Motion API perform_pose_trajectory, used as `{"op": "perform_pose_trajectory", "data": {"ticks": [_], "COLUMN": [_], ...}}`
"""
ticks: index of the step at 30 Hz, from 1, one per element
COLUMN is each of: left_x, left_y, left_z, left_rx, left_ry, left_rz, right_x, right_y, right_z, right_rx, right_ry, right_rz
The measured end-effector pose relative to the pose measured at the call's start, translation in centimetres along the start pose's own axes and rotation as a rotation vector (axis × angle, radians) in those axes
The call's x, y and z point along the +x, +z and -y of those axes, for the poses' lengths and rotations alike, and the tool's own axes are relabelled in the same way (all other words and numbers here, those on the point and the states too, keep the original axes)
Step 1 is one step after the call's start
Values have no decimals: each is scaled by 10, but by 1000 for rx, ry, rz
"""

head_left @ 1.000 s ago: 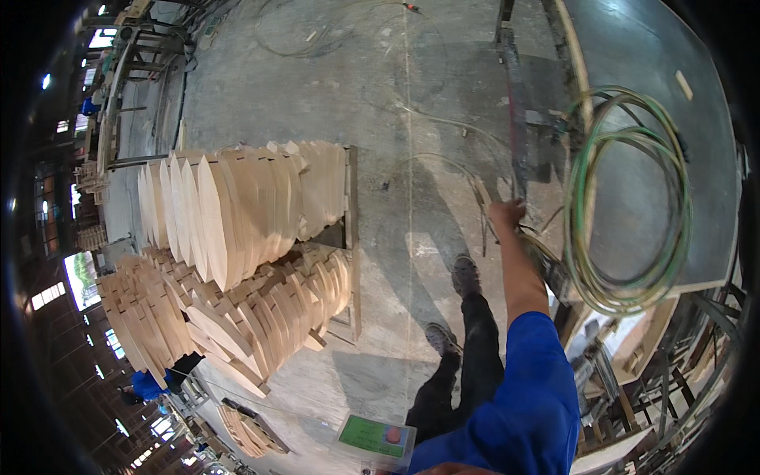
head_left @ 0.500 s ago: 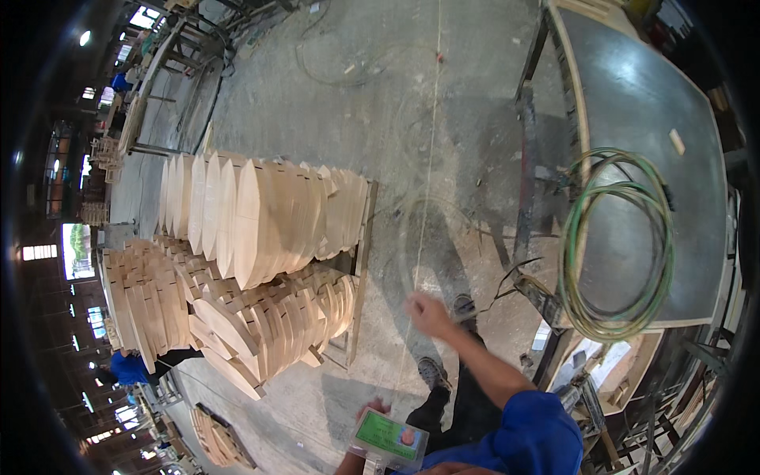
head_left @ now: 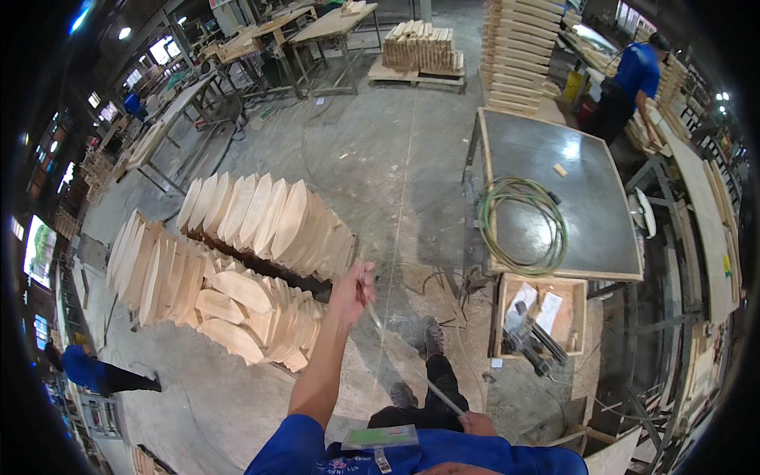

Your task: The person coils a green hose, places it on a table, then picks up a nail gun and a box of nails. They walk through the workshop carrying the items and place them on a workbench.

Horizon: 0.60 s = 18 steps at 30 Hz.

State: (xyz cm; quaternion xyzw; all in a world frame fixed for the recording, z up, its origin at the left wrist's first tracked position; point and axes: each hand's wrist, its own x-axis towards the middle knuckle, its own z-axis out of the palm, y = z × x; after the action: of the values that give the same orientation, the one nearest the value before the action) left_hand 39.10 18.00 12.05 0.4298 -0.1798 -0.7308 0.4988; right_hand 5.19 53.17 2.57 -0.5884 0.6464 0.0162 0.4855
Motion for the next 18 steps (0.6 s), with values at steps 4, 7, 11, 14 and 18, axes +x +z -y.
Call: {"op": "perform_pose_trajectory", "data": {"ticks": [4,7,11,14,18], "left_x": [-47,-90,-186,-285,-379], "left_y": [28,24,46,57,88], "left_z": [4,54,163,265,332], "left_rx": [-27,144,588,1015,1170], "left_ry": [23,112,34,94,-157], "left_rz": [37,111,368,463,901], "right_x": [-93,-122,-90,-67,-93], "right_y": [47,55,20,-30,-76], "right_z": [-83,-104,-93,-11,29], "right_rx": [-69,-355,619,1469,1459], "right_ry": [288,289,233,45,-121], "right_rz": [-75,-144,-566,-78,218]}}
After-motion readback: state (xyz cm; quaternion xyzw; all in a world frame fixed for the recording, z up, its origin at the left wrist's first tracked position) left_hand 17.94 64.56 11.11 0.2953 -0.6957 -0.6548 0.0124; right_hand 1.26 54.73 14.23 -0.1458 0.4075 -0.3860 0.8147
